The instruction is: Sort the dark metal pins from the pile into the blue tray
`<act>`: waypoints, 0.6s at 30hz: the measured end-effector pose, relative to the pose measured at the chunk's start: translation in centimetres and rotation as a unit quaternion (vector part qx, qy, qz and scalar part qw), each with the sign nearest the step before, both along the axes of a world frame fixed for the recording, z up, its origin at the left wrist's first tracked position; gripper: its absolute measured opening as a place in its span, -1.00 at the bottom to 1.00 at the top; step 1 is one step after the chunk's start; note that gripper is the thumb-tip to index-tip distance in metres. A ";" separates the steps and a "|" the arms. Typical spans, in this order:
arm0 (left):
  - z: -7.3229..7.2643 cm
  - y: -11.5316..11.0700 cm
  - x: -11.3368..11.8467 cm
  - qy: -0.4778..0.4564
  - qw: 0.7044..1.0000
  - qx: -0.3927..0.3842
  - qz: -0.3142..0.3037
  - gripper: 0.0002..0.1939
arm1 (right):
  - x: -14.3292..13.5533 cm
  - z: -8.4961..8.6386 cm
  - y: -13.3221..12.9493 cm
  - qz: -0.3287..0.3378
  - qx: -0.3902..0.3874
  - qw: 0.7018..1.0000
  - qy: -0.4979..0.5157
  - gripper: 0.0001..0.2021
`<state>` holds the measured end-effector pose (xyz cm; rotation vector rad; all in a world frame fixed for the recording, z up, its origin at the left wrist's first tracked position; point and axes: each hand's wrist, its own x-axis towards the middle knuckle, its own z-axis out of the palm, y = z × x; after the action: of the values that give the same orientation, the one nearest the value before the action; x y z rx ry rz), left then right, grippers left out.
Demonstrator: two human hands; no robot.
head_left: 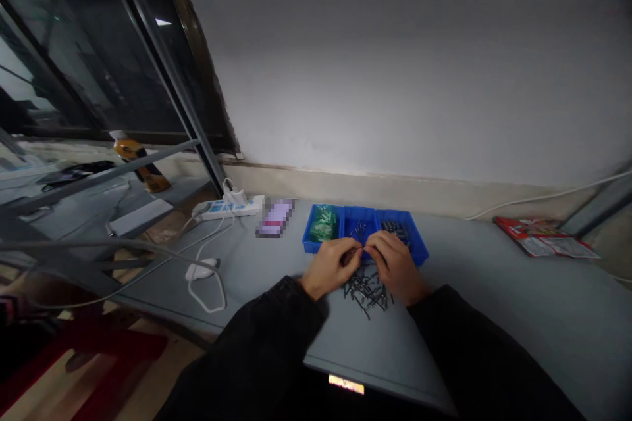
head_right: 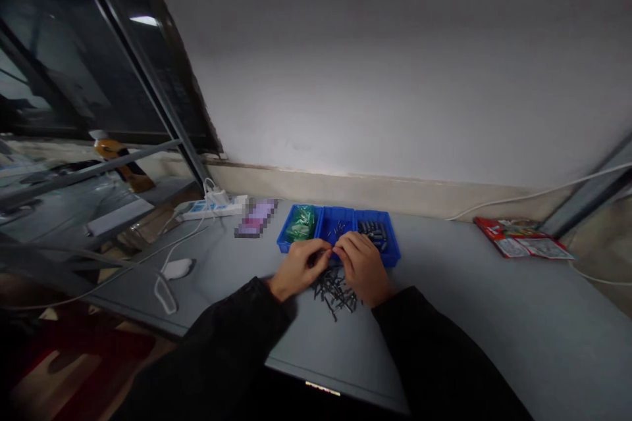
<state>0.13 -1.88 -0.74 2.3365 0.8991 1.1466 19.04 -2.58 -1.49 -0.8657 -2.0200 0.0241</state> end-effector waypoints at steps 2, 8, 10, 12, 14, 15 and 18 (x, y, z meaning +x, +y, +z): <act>0.0 0.0 0.0 -0.001 1.000 0.001 0.003 -0.83 | 0.0 0.0 -0.1 -0.002 0.003 1.000 0.003 -0.91; 0.2 0.0 -0.1 -0.001 1.000 -0.004 0.009 -0.83 | -0.1 -0.2 0.1 0.005 -0.003 1.000 0.002 -0.88; 0.2 0.0 -0.1 -0.001 1.000 -0.002 0.006 -0.83 | 0.0 -0.3 0.3 0.001 0.001 1.000 0.003 -0.86; 0.2 -0.1 0.0 -0.002 1.000 0.002 0.005 -0.83 | 0.1 -0.3 0.4 -0.008 0.007 1.000 -0.001 -0.84; 0.2 -0.1 0.0 -0.001 1.000 0.004 0.007 -0.83 | 0.2 -0.3 0.5 -0.015 0.014 1.000 -0.004 -0.83; 0.2 -0.1 0.0 -0.001 1.000 0.004 0.009 -0.83 | 0.2 -0.3 0.5 -0.016 0.017 1.000 -0.002 -0.83; 0.2 0.0 0.0 0.000 1.000 0.002 0.015 -0.83 | 0.3 -0.2 0.4 -0.011 0.023 1.000 0.008 -0.89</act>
<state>0.13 -1.92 -0.52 2.3323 0.9359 1.1615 19.32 -2.15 -1.64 -0.8570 -1.9886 -0.0281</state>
